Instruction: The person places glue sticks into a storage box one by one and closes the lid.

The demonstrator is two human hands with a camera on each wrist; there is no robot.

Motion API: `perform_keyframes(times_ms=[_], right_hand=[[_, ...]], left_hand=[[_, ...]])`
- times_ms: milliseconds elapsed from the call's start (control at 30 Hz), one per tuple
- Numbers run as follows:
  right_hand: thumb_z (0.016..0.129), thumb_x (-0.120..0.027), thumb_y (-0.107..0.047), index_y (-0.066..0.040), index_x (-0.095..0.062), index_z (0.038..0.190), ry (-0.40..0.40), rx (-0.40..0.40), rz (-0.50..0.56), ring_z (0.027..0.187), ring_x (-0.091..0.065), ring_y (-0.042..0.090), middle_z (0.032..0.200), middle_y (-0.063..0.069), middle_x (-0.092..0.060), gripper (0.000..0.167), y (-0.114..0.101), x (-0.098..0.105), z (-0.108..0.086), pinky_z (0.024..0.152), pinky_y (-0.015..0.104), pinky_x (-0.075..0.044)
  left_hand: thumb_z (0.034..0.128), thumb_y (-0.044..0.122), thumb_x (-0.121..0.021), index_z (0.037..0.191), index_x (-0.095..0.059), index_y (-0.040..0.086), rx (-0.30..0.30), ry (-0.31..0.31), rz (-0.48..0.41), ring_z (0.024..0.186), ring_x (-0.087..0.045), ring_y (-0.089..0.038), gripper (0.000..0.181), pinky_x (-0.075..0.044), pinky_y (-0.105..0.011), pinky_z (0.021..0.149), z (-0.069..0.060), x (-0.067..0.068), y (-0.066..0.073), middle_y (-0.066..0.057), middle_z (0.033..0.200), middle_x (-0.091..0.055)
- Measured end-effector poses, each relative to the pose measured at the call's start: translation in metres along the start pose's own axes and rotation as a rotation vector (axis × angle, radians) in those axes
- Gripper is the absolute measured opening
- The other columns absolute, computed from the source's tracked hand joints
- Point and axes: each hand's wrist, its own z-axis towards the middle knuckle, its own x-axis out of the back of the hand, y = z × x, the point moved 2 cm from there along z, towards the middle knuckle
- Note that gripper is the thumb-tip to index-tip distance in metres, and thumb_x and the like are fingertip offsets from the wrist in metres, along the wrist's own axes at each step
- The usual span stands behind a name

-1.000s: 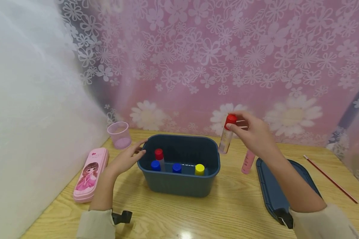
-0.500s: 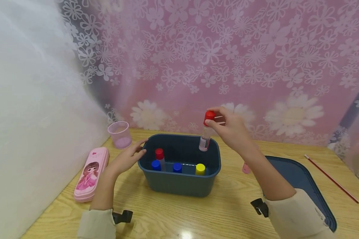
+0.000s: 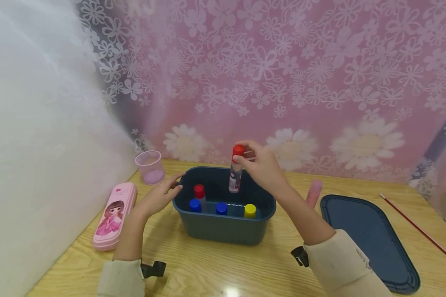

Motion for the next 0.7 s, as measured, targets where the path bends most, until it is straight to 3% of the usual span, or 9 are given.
perform_keyframes(times_ms=[267, 700], right_hand=[[0.087, -0.064, -0.012, -0.004, -0.055, 0.12, -0.014, 0.013, 0.022, 0.087, -0.062, 0.026, 0.101, 0.013, -0.063, 0.035, 0.01, -0.023, 0.001, 0.074, 0.038, -0.052], [0.087, -0.064, -0.013, -0.003, -0.055, 0.12, -0.087, -0.057, 0.0, 0.091, -0.061, 0.026, 0.105, 0.013, -0.062, 0.036, 0.025, -0.051, -0.002, 0.076, 0.037, -0.051]], left_hand=[[0.0988, 0.034, -0.04, 0.143, -0.032, 0.021, 0.0, 0.0, 0.006, 0.113, -0.05, -0.03, 0.047, -0.038, -0.05, 0.092, 0.001, -0.002, -0.001, -0.014, 0.125, -0.053], [0.099, 0.032, -0.04, 0.143, -0.032, 0.02, -0.012, 0.004, 0.005, 0.114, -0.05, -0.029, 0.047, -0.038, -0.051, 0.092, 0.0, -0.001, 0.0, -0.015, 0.125, -0.053]])
